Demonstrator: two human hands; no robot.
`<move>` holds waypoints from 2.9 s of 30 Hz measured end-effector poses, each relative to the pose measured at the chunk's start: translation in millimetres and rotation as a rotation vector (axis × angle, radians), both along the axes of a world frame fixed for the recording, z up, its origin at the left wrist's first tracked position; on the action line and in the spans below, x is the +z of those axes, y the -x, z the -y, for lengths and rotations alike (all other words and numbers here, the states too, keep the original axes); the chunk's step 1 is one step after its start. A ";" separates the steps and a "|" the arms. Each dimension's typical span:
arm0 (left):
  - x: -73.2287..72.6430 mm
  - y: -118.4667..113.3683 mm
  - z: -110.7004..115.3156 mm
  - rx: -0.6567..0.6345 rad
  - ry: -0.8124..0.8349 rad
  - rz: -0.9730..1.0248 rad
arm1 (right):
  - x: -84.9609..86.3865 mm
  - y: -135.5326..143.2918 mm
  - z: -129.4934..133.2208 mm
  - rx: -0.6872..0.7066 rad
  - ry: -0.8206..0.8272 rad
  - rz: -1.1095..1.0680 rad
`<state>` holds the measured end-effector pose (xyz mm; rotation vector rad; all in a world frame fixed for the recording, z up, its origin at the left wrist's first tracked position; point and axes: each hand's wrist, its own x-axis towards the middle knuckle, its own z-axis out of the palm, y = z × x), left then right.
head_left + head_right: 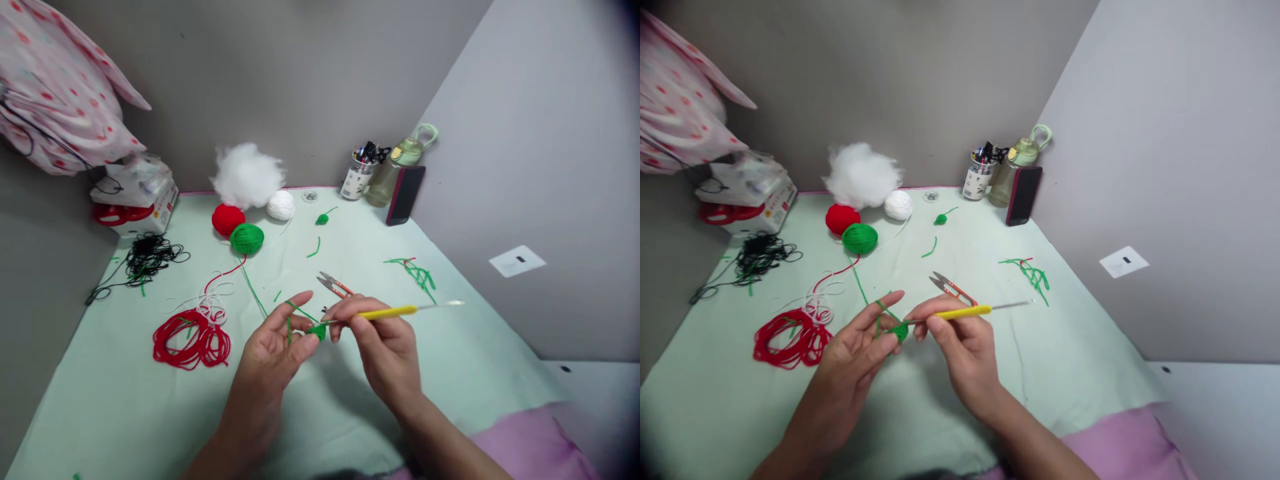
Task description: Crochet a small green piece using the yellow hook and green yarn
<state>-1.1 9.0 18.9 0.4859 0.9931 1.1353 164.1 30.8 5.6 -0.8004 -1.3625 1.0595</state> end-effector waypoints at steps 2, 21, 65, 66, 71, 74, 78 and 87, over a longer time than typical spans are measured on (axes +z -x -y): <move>0.6 1.2 0.4 0.010 0.004 -0.015 | -0.8 0.5 -2.4 0.070 0.128 -0.135; -6.4 -2.3 3.0 0.060 -0.010 -0.069 | -10.1 1.0 14.8 -0.225 -0.748 0.807; -2.6 2.4 -1.2 -0.004 0.007 -0.136 | 0.6 -4.1 0.3 0.087 0.183 -0.113; -2.9 2.9 -0.9 -0.003 0.006 -0.141 | 1.8 -4.8 1.4 0.076 0.153 -0.076; -4.3 2.3 -0.9 -0.003 -0.019 -0.159 | 4.5 -5.5 3.2 0.035 0.065 0.018; -4.6 -0.7 -0.9 -0.016 -0.022 -0.155 | 2.2 -1.8 2.2 0.031 0.107 -0.028; -5.7 -4.4 -0.8 -0.035 -0.001 -0.110 | 1.0 4.9 3.0 -0.023 0.060 0.014; -7.2 -4.5 -1.4 -0.060 0.017 -0.005 | -1.2 1.1 5.1 -0.129 -0.016 0.095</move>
